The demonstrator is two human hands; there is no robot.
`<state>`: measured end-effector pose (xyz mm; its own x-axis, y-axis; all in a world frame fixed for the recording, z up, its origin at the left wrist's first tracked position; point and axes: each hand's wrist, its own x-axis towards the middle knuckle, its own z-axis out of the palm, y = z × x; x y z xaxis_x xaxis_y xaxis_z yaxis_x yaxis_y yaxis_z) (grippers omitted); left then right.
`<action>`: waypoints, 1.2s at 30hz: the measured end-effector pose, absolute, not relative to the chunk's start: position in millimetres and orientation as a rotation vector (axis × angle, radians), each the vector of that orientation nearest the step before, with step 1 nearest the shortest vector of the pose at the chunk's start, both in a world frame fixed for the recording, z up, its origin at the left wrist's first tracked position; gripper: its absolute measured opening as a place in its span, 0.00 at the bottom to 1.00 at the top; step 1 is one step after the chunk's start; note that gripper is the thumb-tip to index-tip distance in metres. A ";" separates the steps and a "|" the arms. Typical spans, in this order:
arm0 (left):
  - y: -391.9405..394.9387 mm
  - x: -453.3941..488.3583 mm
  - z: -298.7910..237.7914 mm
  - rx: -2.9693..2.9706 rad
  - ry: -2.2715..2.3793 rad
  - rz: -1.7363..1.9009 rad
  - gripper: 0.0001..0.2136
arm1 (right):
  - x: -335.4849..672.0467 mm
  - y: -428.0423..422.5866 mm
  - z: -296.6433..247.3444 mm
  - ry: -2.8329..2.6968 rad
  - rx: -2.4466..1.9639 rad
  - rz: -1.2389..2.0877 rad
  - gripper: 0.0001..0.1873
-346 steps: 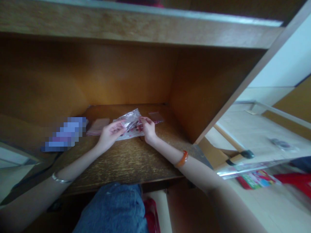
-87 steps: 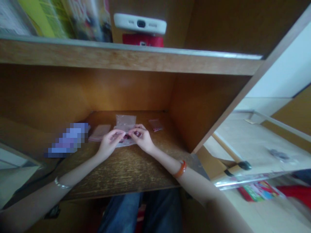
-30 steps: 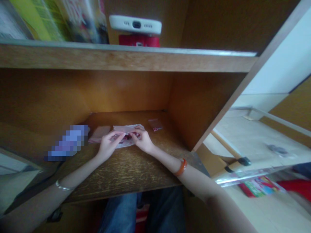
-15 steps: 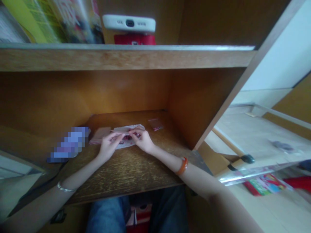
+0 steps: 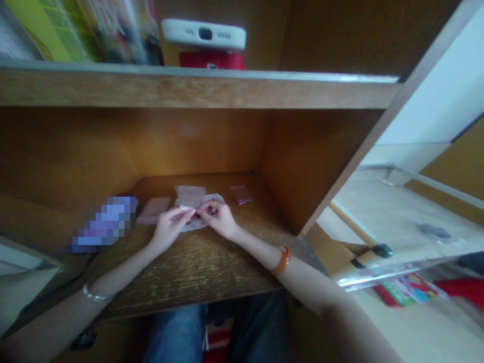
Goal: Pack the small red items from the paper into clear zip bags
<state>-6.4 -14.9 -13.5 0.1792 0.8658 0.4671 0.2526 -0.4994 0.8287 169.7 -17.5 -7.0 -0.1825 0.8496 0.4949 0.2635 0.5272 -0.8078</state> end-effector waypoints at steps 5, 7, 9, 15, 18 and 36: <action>-14.6 -6.2 -13.6 1.901 1.064 1.313 0.12 | 169.8 -19.3 -8.5 -1.779 -0.914 0.720 0.07; -14.6 -5.9 -13.6 1.923 1.054 1.312 0.11 | 170.3 -20.8 -9.1 -1.837 -0.919 0.682 0.07; -15.0 -5.6 -13.5 1.945 1.041 1.309 0.11 | 171.0 -21.6 -10.2 -1.885 -0.915 0.640 0.08; -16.1 -5.7 -14.2 1.985 1.010 1.299 0.11 | 172.9 -20.0 -13.3 -1.955 -0.869 0.626 0.09; -15.4 -6.1 -14.0 1.993 0.994 1.286 0.11 | 172.6 -20.6 -12.3 -1.988 -0.881 0.616 0.10; -16.1 -8.7 -15.4 2.120 1.058 1.234 0.15 | 168.9 -23.5 -13.1 -2.016 -0.916 0.585 0.16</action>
<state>-8.7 -16.1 -15.4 0.2996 0.8038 0.5140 0.3855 -0.5948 0.7054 168.9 -23.5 -13.1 -0.3939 0.7762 0.4923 0.3918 0.6263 -0.6740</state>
